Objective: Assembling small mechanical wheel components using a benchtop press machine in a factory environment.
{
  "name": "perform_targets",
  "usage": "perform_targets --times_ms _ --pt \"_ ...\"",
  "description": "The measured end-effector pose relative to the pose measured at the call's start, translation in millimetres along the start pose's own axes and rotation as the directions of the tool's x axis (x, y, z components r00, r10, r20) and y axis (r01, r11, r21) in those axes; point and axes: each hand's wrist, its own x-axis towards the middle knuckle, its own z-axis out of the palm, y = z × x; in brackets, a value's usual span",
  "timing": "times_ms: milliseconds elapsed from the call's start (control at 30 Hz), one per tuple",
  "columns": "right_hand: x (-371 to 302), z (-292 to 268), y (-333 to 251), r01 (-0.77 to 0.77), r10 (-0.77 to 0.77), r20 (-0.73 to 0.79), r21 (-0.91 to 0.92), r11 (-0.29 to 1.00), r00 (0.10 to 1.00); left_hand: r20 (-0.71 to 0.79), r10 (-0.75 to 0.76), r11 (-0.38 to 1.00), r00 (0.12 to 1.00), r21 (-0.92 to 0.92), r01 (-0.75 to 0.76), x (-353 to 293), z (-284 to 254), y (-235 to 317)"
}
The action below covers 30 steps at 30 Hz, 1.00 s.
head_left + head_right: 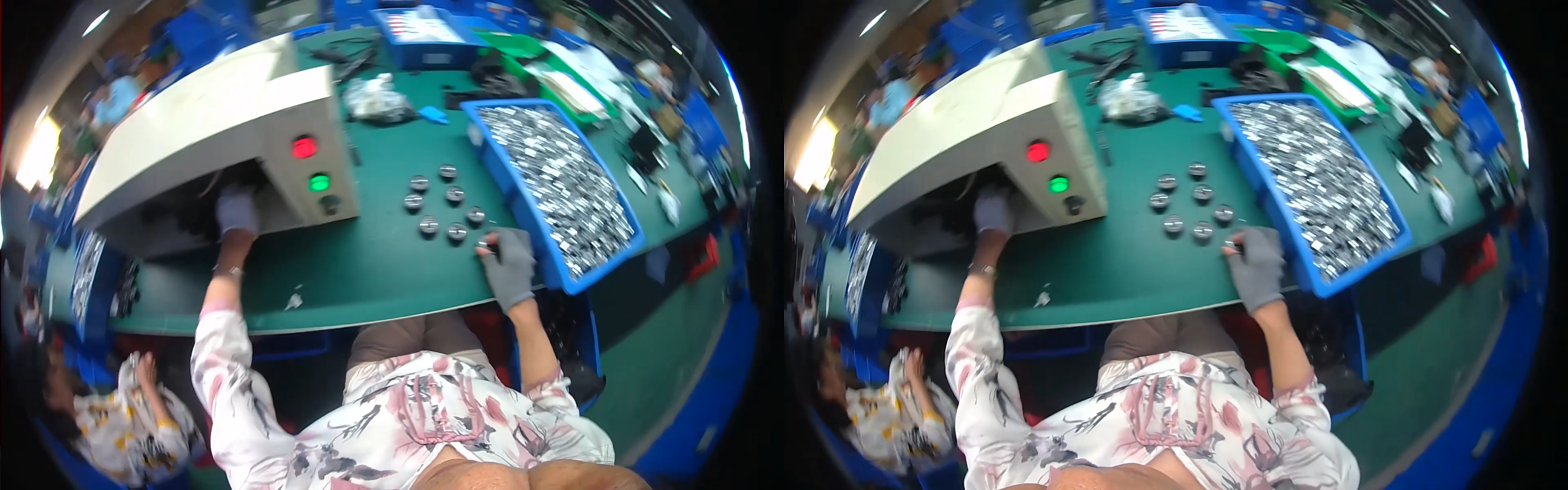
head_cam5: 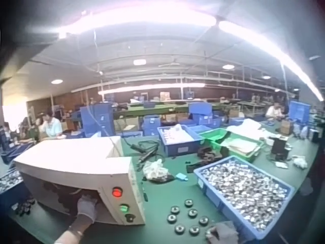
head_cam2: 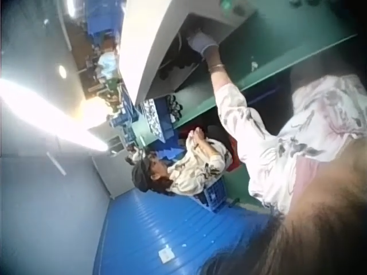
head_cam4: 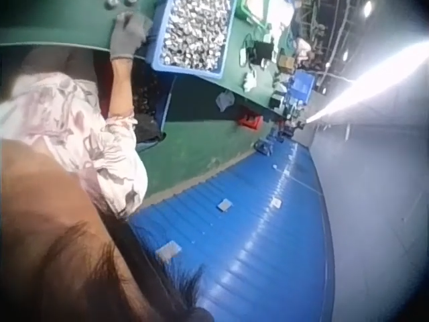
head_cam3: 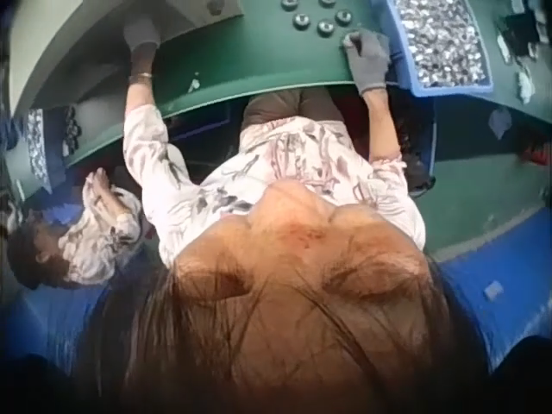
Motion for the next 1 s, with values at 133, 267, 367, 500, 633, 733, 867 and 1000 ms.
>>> perform_targets --times_ms 133,267,367,500,633,733,867,1000 --pt "2.7 -17.3 -8.0 0.154 -0.145 0.075 -0.131 0.979 0.987 -0.101 -0.087 0.984 0.991 -0.164 0.070 2.5 6.0 -1.1" --pt "17.3 -89.0 -22.6 0.229 -0.232 -0.042 -0.056 0.972 0.972 -0.346 -0.041 0.965 0.937 -0.257 -0.053 -2.9 25.5 -17.2" --pt "49.3 -130.4 20.4 0.060 -0.089 -0.146 -0.191 0.980 0.985 -0.324 -0.108 0.880 0.940 -0.471 -0.062 -1.0 20.8 -19.5" --pt "100.7 -134.8 94.7 -0.100 0.081 -0.089 -0.245 0.964 0.993 -0.293 -0.295 0.731 0.910 -0.682 0.018 -23.6 16.7 -27.2" --pt "122.2 -128.0 113.9 -0.094 0.133 0.068 -0.407 0.909 0.989 0.249 -0.522 -0.006 0.816 -0.957 0.289 -64.8 -59.9 18.8" --pt "133.7 -108.0 121.6 -0.106 0.153 0.099 -0.371 0.923 0.983 0.421 -0.383 -0.357 0.822 -0.888 0.288 -108.1 -123.6 80.9" --pt "124.8 -116.3 132.6 0.015 -0.013 0.008 -0.326 0.945 1.000 0.506 -0.089 -0.580 0.858 -0.726 0.368 -128.9 -179.1 163.1" --pt "110.5 -123.0 74.2 -0.124 0.128 0.087 -0.055 0.991 0.988 0.481 0.185 -0.813 0.857 -0.415 0.409 -135.2 -192.9 215.0"
